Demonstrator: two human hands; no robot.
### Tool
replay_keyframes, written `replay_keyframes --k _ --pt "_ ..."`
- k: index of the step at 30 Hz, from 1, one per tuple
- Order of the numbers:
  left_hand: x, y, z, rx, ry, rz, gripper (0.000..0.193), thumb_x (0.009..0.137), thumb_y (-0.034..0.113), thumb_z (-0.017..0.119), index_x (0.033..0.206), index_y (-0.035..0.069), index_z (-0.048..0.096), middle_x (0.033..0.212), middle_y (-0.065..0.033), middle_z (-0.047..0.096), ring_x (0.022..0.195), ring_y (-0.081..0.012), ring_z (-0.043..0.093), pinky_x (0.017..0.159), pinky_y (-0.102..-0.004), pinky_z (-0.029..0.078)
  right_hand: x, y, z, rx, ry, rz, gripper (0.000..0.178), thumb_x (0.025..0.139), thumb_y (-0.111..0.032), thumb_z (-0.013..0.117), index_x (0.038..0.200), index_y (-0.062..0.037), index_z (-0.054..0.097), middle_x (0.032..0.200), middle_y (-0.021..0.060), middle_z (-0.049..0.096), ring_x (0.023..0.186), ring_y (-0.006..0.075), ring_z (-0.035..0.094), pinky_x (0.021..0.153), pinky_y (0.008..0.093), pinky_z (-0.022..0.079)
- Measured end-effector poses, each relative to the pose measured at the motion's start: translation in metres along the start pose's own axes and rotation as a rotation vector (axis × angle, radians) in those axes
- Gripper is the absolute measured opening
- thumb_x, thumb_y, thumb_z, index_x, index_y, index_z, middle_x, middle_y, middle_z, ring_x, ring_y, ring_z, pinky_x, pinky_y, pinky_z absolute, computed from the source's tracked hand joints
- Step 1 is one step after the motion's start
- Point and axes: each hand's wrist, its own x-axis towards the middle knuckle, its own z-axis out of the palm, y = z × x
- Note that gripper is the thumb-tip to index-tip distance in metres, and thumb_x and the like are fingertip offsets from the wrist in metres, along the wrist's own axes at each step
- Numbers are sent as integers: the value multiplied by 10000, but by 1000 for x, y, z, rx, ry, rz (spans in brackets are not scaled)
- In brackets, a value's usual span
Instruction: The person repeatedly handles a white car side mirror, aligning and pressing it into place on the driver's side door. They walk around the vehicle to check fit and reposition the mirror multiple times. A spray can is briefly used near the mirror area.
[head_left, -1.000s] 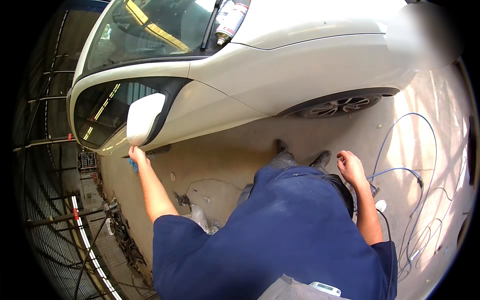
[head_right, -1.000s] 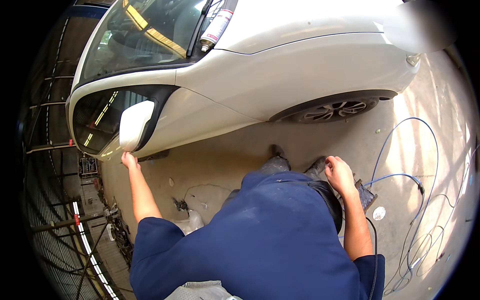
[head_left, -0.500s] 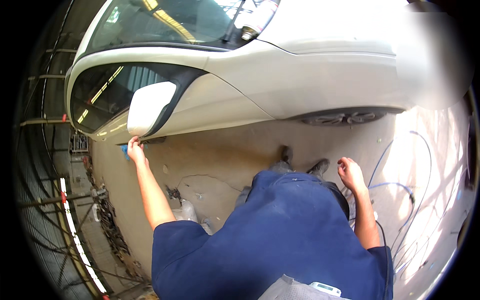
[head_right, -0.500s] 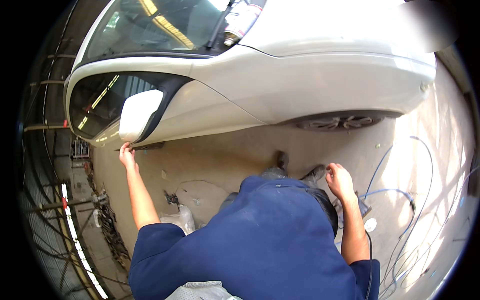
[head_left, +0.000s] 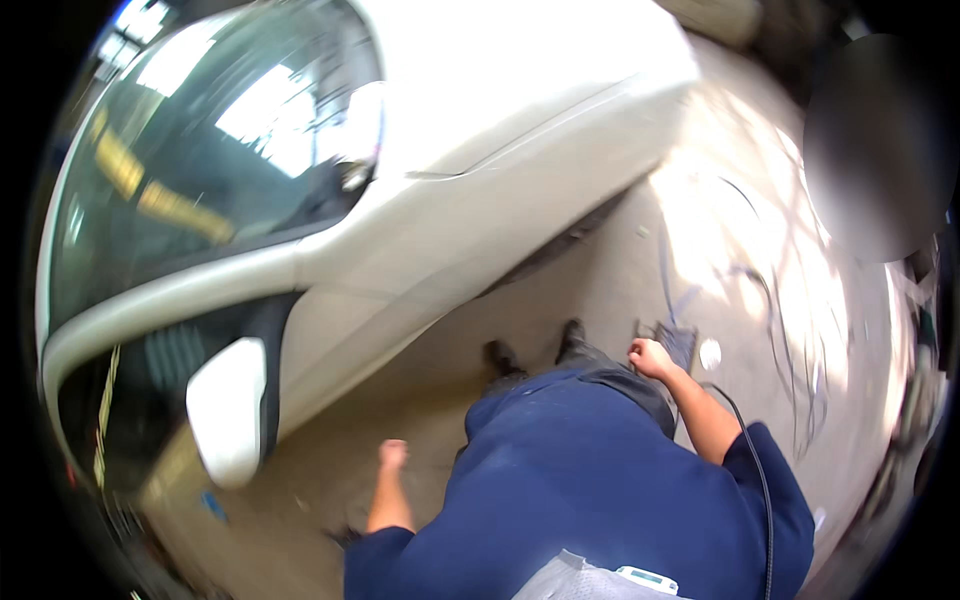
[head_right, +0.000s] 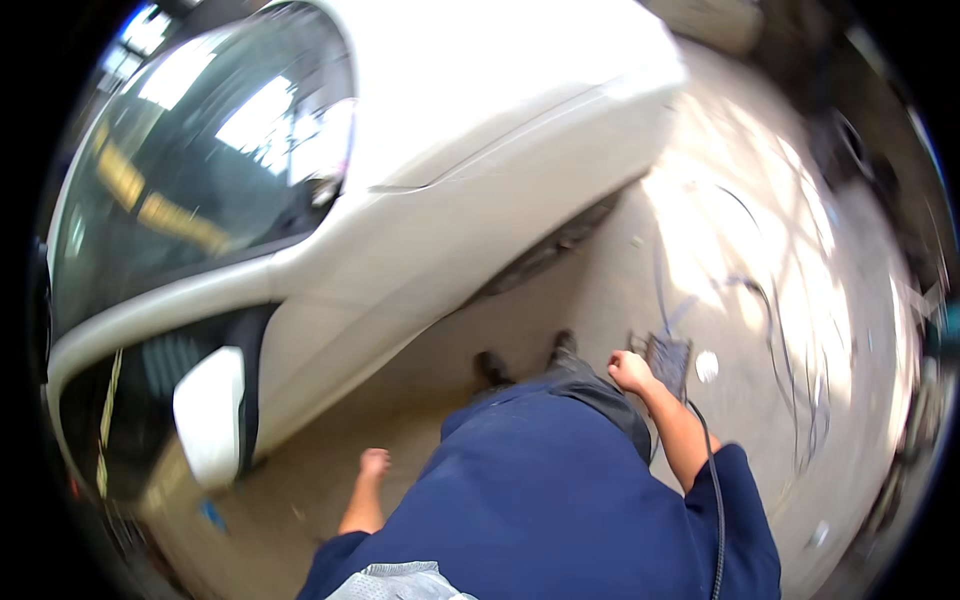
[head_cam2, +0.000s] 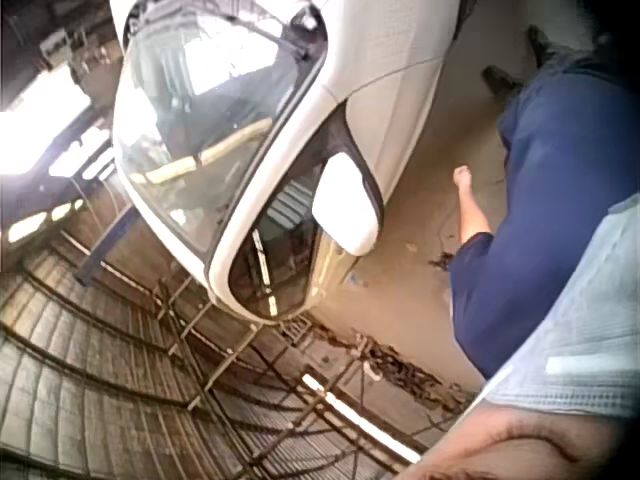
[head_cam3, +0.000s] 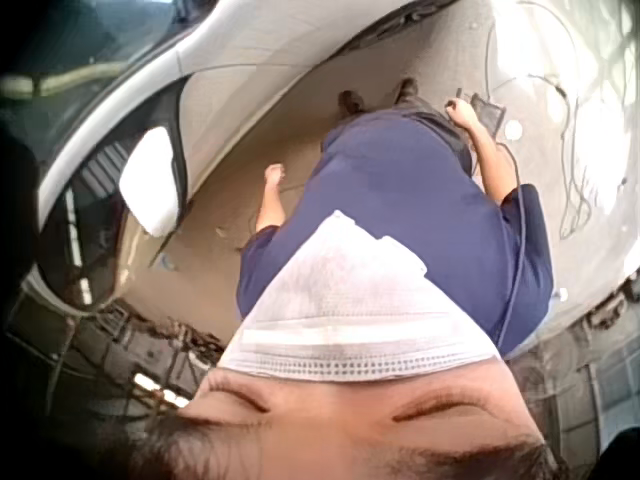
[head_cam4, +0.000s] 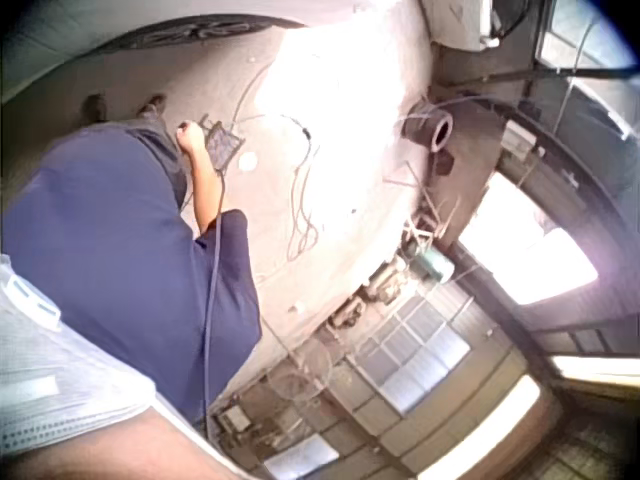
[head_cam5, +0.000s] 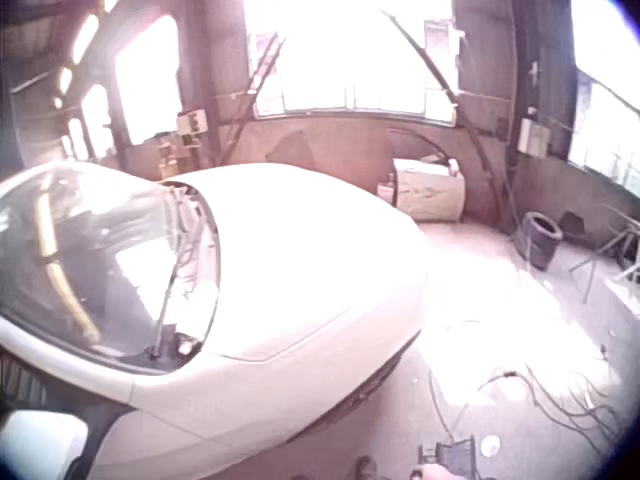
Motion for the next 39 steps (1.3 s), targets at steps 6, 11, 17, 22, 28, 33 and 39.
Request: replay_keyframes --k 6,11,17,22,28,33,39 --pt "-56 263 223 449 -521 820 157 946 161 584 1040 72 671 905 -90 704 851 -180 666 803 -313 525 -64 98 43 387 136 393 201 791 -183 618 856 -31 733 743 115 724 691 211 706 698 355 558" --pt "-122 431 310 385 -659 961 168 983 87 509 1049 23 650 946 -58 693 852 -125 643 779 -272 527 -89 187 100 564 311 539 202 795 -220 666 807 -28 725 739 102 715 691 174 662 695 341 534" --pt "-76 482 386 787 -438 985 168 913 110 557 1008 37 676 874 -63 708 780 -134 662 734 -292 533 -33 304 100 766 312 523 268 812 -344 693 806 -77 716 844 148 713 809 282 671 790 385 508" --pt "-194 522 507 910 -649 946 172 906 123 584 1023 41 680 900 -78 723 833 -180 689 781 -325 539 -11 341 -16 814 429 630 179 838 -201 643 790 -43 712 727 95 707 611 156 661 587 345 542" --pt "-289 629 666 1018 -765 1113 182 911 117 568 1038 35 669 889 -116 709 820 -218 690 762 -336 529 86 382 -204 1263 492 483 116 910 -117 585 928 -33 662 749 49 668 612 116 617 526 274 500" --pt "-313 730 801 948 -849 1075 170 932 107 560 1052 29 653 888 -106 693 798 -203 671 742 -327 525 191 436 -337 1188 486 390 123 908 -102 578 938 -19 665 747 58 665 618 116 619 534 269 500" --pt "-333 884 961 904 -958 1106 146 950 87 541 1035 33 647 940 -121 695 840 -241 687 778 -351 538 263 556 -475 1162 511 649 115 916 -132 588 886 -37 646 730 64 656 574 134 609 491 287 500"
